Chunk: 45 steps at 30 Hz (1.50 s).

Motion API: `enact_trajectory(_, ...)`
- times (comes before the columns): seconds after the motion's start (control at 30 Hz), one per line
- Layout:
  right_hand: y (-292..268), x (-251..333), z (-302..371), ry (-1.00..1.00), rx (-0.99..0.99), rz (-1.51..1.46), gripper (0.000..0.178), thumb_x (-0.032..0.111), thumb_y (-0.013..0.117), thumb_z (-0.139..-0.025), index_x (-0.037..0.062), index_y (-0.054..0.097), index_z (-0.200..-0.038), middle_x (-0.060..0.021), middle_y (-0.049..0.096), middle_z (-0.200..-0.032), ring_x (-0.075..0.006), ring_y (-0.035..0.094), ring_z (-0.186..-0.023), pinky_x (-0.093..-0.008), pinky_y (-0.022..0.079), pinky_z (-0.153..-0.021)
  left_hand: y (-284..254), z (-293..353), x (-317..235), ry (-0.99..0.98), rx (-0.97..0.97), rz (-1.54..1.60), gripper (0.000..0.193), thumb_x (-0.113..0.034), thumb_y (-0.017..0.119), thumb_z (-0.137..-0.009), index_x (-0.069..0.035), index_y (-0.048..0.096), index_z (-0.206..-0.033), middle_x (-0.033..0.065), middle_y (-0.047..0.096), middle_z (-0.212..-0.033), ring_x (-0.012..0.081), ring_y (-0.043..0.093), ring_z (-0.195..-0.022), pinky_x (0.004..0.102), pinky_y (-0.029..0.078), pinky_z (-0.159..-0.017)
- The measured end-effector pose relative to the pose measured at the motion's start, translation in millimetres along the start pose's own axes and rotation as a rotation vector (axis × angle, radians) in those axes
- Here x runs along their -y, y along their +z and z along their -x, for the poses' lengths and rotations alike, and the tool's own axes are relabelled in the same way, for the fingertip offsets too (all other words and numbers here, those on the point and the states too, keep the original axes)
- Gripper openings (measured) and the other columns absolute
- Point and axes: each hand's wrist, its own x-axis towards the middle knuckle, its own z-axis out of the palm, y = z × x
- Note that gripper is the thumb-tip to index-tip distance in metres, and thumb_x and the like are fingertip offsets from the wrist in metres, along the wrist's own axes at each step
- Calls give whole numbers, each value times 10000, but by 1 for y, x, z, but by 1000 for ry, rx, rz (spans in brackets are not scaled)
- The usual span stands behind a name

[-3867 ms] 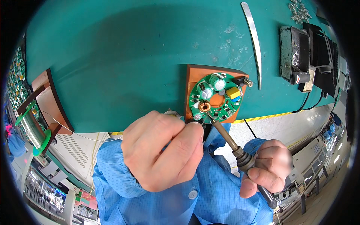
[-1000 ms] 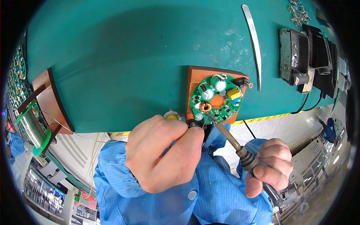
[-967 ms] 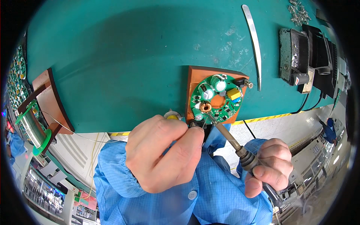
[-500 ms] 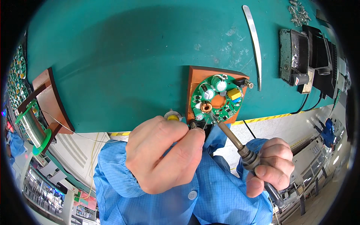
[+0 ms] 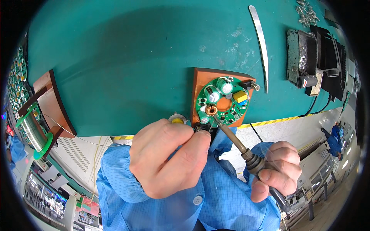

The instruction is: The person solders components onto a circuit board using tweezers, a soldering iron, and solder wire. The person then removes the circuit board from a fixture, places it onto a tray, and handles an electronic casing.

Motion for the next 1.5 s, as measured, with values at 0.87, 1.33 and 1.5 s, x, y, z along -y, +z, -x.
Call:
enact_trajectory(0.87,-35,-32,47,345,-242,501,440,210,510,-972,-56,464,-1319,-297,603,-1166,-356,587,-1111,-486,389,-1023,-7,6,-3,84,-29,-5,243,-25,730,-490,-15,693,-730,23,506,-559,122,396,-398,260,220,-370)
enact_trajectory(1.33,19,-32,-14,149,399,80,1004,81,870,-645,222,265,-1433,-316,351,-1411,-481,435,-1279,-577,403,-1013,-12,22,-1,-82,-164,50,187,-26,740,-600,-30,595,-719,131,660,-687,180,566,-476,259,406,-436)
enact_trajectory(1.5,37,-17,-3,184,269,240,1044,86,889,-609,161,259,-1439,-292,413,-1345,-417,486,-1226,-515,421,-997,-14,20,0,-107,-160,28,159,17,722,-656,-16,593,-743,181,685,-832,188,611,-567,250,429,-448)
